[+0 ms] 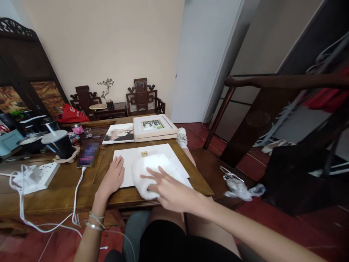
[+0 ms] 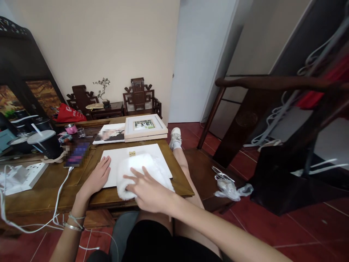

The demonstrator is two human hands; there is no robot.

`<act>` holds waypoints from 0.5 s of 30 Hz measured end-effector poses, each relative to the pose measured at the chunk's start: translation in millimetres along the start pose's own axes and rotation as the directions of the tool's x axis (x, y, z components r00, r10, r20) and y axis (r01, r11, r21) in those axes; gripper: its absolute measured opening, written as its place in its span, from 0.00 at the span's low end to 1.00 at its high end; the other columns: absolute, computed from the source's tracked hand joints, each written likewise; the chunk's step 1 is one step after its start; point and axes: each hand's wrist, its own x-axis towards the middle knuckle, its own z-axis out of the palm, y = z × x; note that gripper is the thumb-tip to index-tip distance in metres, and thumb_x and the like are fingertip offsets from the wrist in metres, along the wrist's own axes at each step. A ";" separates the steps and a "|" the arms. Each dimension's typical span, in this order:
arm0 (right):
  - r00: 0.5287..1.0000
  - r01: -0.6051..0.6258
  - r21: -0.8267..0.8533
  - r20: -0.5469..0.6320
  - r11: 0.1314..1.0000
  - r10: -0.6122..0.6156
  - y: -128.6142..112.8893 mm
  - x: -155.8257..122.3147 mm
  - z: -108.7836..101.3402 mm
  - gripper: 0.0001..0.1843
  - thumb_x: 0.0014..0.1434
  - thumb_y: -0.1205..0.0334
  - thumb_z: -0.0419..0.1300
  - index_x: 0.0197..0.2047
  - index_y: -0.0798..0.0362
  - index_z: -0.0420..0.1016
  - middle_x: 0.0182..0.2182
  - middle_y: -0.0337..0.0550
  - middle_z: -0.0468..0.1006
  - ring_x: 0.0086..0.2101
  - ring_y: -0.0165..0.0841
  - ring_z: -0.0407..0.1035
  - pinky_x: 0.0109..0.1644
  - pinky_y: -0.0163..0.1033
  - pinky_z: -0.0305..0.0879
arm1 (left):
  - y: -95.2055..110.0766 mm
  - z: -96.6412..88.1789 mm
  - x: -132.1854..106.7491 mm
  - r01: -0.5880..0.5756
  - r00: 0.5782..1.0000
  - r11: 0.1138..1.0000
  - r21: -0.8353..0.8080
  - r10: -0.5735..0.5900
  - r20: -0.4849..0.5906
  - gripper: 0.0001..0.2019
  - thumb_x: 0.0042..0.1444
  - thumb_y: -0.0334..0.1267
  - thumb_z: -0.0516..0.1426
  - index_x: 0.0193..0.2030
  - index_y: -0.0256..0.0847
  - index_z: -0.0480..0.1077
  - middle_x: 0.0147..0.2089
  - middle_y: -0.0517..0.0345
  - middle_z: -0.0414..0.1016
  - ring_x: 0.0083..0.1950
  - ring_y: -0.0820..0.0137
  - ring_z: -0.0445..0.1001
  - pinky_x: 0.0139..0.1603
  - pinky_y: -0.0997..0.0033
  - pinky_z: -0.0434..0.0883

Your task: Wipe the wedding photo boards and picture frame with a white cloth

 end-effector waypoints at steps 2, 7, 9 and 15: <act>1.000 -0.016 -0.016 -0.021 1.000 0.016 16.6 17.6 -1.4 0.26 0.46 0.79 0.50 0.48 0.58 0.73 0.60 0.58 0.65 0.64 0.51 0.47 0.62 0.67 0.48 | -0.7 0.2 0.1 0.003 1.000 1.000 0.004 -0.003 0.006 0.27 0.65 0.41 0.40 0.67 0.29 0.53 0.71 0.39 0.49 0.72 0.57 0.44 0.69 0.49 0.49; 0.987 -0.161 -0.128 -0.020 0.979 0.160 56.7 80.8 -3.8 0.24 0.53 0.76 0.50 0.53 0.59 0.69 0.50 0.61 0.74 0.60 0.51 0.55 0.57 0.64 0.56 | -3.6 0.0 0.2 -0.012 1.000 1.000 0.002 0.012 -0.006 0.26 0.65 0.41 0.40 0.67 0.30 0.54 0.71 0.40 0.50 0.72 0.58 0.45 0.69 0.49 0.50; 0.981 -0.195 -0.157 -0.023 0.968 0.194 59.5 97.3 -2.4 0.24 0.54 0.75 0.50 0.54 0.58 0.68 0.52 0.61 0.72 0.60 0.53 0.55 0.57 0.67 0.55 | -5.5 0.6 0.2 -0.018 1.000 1.000 -0.005 0.018 -0.013 0.26 0.65 0.41 0.40 0.67 0.32 0.54 0.71 0.41 0.50 0.72 0.58 0.46 0.69 0.49 0.49; 0.998 -0.067 -0.245 -0.008 0.967 0.067 21.7 70.1 11.7 0.25 0.53 0.76 0.52 0.55 0.59 0.68 0.63 0.61 0.60 0.63 0.57 0.49 0.60 0.71 0.47 | -5.5 0.6 0.9 -0.016 1.000 1.000 0.006 0.016 0.004 0.26 0.65 0.41 0.40 0.67 0.30 0.54 0.71 0.40 0.50 0.72 0.58 0.46 0.69 0.48 0.50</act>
